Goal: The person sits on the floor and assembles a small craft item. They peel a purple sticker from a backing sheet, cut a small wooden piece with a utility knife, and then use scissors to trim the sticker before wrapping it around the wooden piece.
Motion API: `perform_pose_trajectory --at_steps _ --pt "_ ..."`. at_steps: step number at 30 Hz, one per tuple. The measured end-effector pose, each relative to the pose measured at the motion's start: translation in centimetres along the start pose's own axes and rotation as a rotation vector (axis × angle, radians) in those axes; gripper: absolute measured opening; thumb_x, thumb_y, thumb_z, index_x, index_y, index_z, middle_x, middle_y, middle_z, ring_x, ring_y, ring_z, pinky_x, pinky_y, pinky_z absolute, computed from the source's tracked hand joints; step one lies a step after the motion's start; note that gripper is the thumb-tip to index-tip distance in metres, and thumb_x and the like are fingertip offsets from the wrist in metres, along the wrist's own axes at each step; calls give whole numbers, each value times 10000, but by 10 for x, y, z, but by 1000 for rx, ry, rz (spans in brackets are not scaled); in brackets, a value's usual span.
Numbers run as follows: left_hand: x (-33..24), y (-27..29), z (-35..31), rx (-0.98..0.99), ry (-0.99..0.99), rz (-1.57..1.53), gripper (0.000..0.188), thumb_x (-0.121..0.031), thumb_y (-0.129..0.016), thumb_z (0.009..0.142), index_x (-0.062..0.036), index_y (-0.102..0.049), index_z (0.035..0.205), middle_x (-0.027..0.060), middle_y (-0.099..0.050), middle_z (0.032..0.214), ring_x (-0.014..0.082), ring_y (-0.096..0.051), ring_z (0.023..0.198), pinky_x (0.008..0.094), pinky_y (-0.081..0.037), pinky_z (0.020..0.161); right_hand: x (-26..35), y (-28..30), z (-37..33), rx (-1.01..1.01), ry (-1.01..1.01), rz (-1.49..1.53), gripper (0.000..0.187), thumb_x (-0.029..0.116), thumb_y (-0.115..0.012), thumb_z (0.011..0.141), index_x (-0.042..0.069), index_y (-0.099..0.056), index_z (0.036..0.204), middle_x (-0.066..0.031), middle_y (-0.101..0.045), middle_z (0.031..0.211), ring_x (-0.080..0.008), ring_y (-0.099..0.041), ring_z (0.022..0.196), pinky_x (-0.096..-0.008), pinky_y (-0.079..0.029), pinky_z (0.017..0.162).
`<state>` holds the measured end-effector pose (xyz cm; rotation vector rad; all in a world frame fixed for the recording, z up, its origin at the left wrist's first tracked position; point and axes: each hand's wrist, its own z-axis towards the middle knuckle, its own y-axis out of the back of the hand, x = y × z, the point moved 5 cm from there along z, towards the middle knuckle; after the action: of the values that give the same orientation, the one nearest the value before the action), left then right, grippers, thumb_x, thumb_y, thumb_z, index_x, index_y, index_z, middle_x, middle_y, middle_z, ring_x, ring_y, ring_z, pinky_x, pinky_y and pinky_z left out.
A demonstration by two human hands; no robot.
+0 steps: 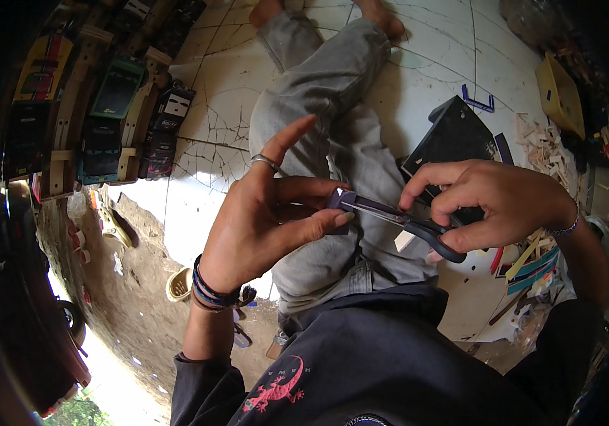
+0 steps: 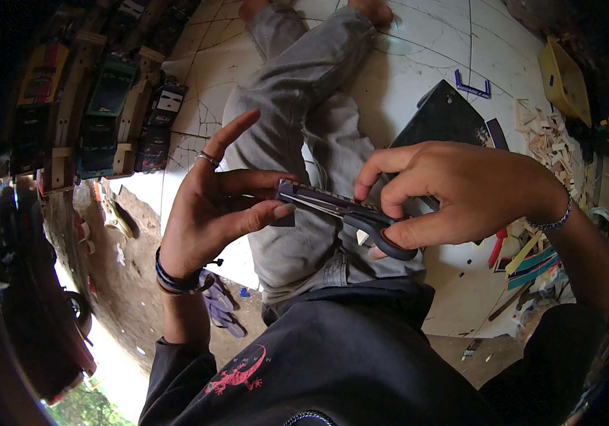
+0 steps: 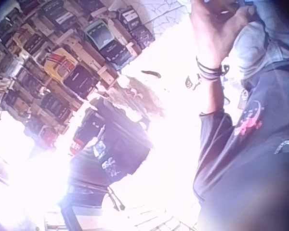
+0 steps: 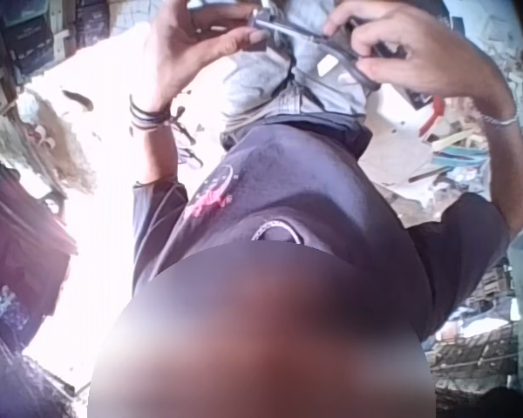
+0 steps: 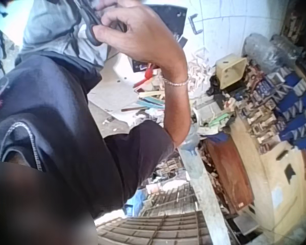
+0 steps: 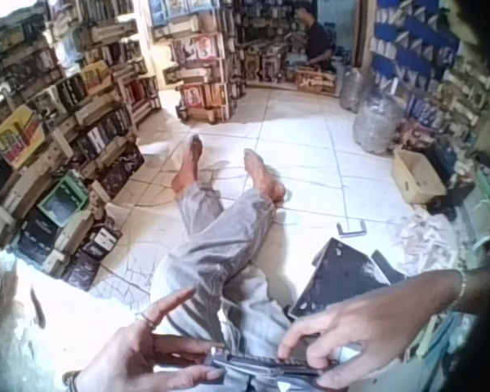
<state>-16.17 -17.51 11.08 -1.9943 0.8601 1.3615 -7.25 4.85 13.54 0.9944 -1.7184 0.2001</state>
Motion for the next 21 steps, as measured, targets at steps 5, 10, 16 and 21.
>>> perform_pose_trajectory --at_steps 5,10,16,21 --pt "1 -1 0 19 10 49 965 39 -785 842 -29 -184 1594 197 -737 1118 249 -722 1050 367 -578 949 2 0 -2 68 -72 -49 139 120 -740 809 19 -657 764 -135 -625 1282 -198 -645 742 -323 -493 678" --pt "4 -3 2 5 -12 204 939 56 -773 847 -46 -212 1593 172 -746 1091 227 -728 1025 346 -586 926 -2 -3 -11 57 -119 -64 164 152 -748 802 14 -659 797 -135 -623 1265 -253 -661 828 -363 -503 721" --pt "11 2 6 -90 -101 300 872 -21 -804 829 -86 -332 1558 126 -770 1049 211 -733 1036 353 -603 913 -55 21 -61 -334 -365 -470 240 236 -772 794 20 -667 797 -113 -637 1061 -317 -652 831 -434 -492 749" --pt "13 -3 15 -73 -209 350 848 -17 -792 831 -85 -350 1551 100 -769 1091 231 -737 1037 346 -578 949 -141 7 -88 -691 -699 -813 228 208 -789 786 41 -651 857 -121 -622 936 -326 -656 833 -461 -490 738"
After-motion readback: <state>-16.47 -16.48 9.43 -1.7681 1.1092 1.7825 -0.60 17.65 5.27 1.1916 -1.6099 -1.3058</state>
